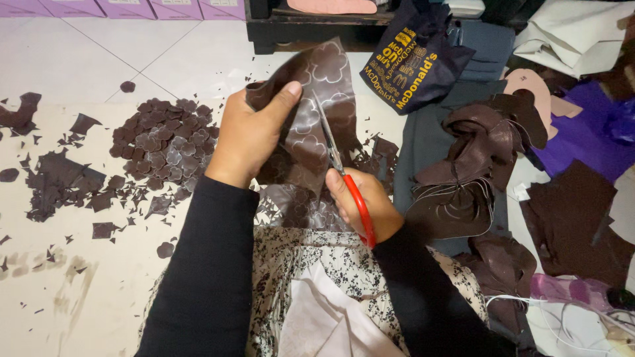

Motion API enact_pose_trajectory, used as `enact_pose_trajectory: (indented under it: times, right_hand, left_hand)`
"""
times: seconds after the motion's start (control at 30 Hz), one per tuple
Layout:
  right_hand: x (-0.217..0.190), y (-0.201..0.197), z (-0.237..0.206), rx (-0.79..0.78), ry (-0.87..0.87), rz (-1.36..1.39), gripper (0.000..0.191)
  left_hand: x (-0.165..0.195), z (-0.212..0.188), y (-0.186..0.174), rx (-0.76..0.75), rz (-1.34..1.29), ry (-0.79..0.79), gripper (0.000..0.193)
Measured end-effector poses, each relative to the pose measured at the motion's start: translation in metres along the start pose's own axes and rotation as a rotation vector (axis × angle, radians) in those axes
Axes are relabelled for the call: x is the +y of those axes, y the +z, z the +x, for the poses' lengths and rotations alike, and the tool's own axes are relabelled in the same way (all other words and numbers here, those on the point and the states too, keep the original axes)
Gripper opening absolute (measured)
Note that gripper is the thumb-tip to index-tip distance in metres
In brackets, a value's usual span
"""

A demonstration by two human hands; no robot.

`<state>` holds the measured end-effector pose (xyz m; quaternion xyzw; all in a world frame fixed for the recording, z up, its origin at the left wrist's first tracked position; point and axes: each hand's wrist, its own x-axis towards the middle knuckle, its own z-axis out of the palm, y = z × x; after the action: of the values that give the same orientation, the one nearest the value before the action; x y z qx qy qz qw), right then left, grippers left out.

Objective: The person uses red-handled scissors to cut flower-shaped pieces from a brown patterned sheet of material. They hold the sheet with the left hand and cut along the outlines, then place the cut pieces on the floor.

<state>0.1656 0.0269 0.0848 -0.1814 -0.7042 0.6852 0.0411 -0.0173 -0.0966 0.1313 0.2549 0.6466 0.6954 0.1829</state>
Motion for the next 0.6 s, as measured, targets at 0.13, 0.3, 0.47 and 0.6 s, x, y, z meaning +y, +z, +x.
enact_pose_trajectory:
  times: [0.13, 0.3, 0.47, 0.6]
  right_hand:
    - [-0.001, 0.004, 0.0, 0.068, 0.052, 0.046, 0.046]
    - [-0.002, 0.005, 0.0, 0.086, 0.055, 0.025, 0.052]
    - [0.0, 0.008, 0.001, 0.124, 0.074, -0.015, 0.054]
    - [0.001, 0.003, 0.001, 0.079, 0.164, 0.067, 0.05]
  left_hand:
    - [-0.007, 0.0, 0.009, 0.059, 0.046, 0.055, 0.03]
    - [-0.008, 0.0, 0.015, 0.136, 0.124, 0.151, 0.029]
    - [-0.005, -0.001, 0.015, 0.152, 0.116, 0.132, 0.028]
    - [-0.002, -0.002, 0.013, 0.124, 0.129, 0.087, 0.028]
